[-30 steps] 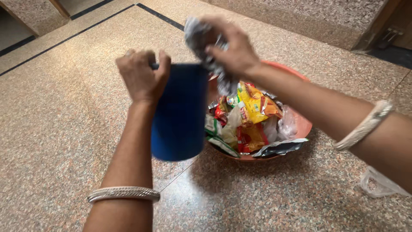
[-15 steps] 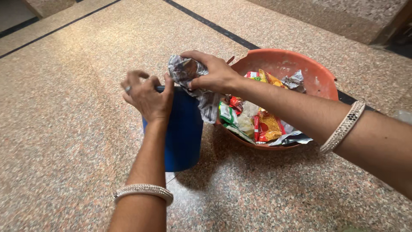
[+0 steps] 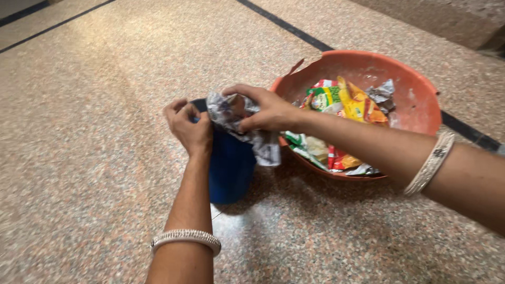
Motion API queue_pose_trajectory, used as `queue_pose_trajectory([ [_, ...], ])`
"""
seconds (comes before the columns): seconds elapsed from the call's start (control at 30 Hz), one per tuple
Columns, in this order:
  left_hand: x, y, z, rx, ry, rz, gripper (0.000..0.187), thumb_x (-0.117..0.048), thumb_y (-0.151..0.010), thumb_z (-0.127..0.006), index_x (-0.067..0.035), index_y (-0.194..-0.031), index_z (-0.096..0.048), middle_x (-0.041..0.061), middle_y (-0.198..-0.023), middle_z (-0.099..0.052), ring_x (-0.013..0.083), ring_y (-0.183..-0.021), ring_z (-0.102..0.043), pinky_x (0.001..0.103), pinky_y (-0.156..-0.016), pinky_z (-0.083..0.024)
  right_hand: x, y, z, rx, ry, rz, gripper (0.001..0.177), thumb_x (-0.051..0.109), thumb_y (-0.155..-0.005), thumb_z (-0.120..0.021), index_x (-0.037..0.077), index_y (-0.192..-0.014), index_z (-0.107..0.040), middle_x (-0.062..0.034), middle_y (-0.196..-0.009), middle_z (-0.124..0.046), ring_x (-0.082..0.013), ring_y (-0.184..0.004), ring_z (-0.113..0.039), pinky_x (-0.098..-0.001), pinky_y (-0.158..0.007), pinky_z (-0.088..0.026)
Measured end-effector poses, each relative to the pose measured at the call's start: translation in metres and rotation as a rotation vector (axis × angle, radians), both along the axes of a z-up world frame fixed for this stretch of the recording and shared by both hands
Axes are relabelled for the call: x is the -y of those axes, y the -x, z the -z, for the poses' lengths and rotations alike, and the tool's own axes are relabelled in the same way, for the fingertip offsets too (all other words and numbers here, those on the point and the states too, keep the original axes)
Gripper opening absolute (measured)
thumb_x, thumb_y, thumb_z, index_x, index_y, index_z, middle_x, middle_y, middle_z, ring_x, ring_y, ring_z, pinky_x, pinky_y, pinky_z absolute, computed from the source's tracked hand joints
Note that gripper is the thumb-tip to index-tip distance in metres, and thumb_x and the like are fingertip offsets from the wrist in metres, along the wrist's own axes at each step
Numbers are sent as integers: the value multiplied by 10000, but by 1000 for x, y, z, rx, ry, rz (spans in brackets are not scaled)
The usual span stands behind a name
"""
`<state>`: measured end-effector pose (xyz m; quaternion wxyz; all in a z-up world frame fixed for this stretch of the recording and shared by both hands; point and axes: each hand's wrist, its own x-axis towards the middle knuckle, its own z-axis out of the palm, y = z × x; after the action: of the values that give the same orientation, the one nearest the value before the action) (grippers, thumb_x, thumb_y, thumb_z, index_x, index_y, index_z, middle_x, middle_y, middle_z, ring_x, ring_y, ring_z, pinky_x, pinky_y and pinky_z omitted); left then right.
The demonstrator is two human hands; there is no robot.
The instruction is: The person transfers small snack wrappers and plastic debris from a large orange basin into a smaller blue container, then empties the blue container back into the orange basin repeatedly. The person handles the items by hand without using tools.
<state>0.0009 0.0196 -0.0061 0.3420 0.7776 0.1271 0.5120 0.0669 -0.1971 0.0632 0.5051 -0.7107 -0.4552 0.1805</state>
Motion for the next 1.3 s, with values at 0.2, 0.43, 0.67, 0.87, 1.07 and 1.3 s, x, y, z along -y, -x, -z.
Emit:
queue_pose_trajectory([
  [0.2, -60, -9, 4, -361, 448, 251, 421, -92, -767, -724, -86, -1166, -591, 97, -1172, -669, 225, -1060, -685, 350, -887, -563, 19, -9, -20, 343, 520, -146, 667, 164, -775, -766, 309, -1398, -576, -80, -1298, -642, -239, -1180, -609, -408, -968, -512],
  [0.43, -42, -9, -2, -714, 347, 411, 335, -94, -878, -595, -39, -1168, -753, 182, -1050, -759, 269, -979, -732, 367, -854, -523, -13, -7, -24, 1539, 56, 69, 416, 220, -947, -672, 414, -1314, -651, -102, -1306, -597, -260, -1120, -597, -406, -844, -528],
  [0.67, -38, -15, -15, -678, 315, 378, 552, 20, -745, -511, -121, -1219, -758, 143, -1061, -796, 229, -1000, -752, 334, -891, -553, -13, -15, -9, 1481, 271, 63, 347, 254, -933, -673, 317, -1274, -676, -115, -1270, -587, -297, -1134, -595, -440, -833, -549],
  [0.87, -27, -30, -29, -556, 326, 169, 420, -47, -804, -635, -132, -1194, -764, 132, -1116, -776, 258, -1063, -740, 348, -965, -536, -1, -38, -40, 654, 889, 197, 650, 154, -800, -736, 371, -1403, -625, -108, -1253, -720, -325, -1115, -717, -464, -931, -570],
  [1.07, -10, -55, -8, -527, 311, 228, 367, -348, -929, -623, -128, -1188, -762, 142, -1115, -764, 298, -1087, -716, 397, -976, -515, -26, -35, 10, 83, 169, 590, 769, 49, -718, -799, 210, -1406, -496, -148, -1310, -647, -306, -1104, -698, -412, -906, -571],
  [1.3, 1, -41, -25, -603, 833, 352, 895, -751, -947, -222, -74, -1307, -683, 204, -1211, -729, 320, -1139, -716, 407, -986, -560, -47, -26, 44, -384, -201, 158, 783, -125, -721, -645, 189, -1431, -541, -131, -1236, -696, -238, -1033, -714, -343, -860, -631],
])
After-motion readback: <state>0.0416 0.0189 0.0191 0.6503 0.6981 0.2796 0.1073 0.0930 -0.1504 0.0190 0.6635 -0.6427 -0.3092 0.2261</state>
